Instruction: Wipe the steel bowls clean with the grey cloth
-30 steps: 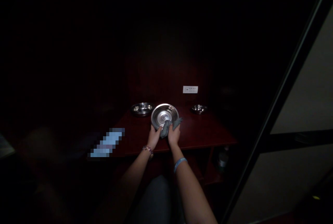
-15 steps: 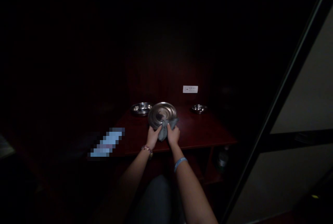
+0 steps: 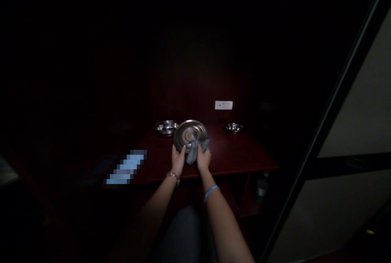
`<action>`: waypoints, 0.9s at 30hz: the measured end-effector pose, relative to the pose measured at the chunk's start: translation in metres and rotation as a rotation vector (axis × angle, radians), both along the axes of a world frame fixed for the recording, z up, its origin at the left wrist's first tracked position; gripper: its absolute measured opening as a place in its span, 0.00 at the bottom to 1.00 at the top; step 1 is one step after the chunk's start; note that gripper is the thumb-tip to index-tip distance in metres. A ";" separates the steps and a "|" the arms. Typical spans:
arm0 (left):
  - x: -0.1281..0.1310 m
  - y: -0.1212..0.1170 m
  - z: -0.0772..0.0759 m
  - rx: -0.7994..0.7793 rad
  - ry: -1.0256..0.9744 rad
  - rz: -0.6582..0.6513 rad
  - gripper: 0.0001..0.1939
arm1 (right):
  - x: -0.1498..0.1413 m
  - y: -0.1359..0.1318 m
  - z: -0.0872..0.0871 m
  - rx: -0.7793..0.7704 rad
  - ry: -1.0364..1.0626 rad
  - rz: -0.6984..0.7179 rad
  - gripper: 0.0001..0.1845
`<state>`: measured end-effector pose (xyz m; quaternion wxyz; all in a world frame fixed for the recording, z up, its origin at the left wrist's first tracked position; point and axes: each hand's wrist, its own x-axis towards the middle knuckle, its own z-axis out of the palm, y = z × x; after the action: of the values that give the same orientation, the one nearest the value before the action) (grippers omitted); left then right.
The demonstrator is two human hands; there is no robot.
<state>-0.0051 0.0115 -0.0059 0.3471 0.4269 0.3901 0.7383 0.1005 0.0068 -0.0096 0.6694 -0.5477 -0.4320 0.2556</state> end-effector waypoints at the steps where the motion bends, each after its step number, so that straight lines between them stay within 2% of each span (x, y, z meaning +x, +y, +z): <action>1: 0.000 0.000 0.000 0.008 -0.011 -0.003 0.20 | 0.000 0.000 0.000 -0.001 0.003 -0.002 0.17; 5: 0.001 -0.003 0.002 0.008 -0.027 -0.008 0.16 | -0.001 -0.004 0.004 0.004 0.024 -0.014 0.19; 11: 0.001 -0.007 0.006 0.039 -0.030 -0.015 0.17 | -0.002 -0.007 0.006 0.039 0.062 -0.045 0.20; 20: -0.002 0.006 -0.009 -0.043 0.086 0.006 0.15 | 0.000 -0.002 -0.001 -0.042 -0.054 -0.018 0.17; 24: -0.002 0.005 -0.008 -0.053 0.100 -0.021 0.20 | 0.001 0.000 -0.002 -0.061 -0.068 -0.007 0.17; 27: -0.002 0.003 -0.005 -0.075 0.100 -0.025 0.18 | 0.001 0.001 -0.003 -0.064 -0.071 0.002 0.18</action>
<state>-0.0072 0.0145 -0.0112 0.3519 0.4548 0.4289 0.6966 0.1016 0.0073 -0.0125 0.6354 -0.5771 -0.4478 0.2503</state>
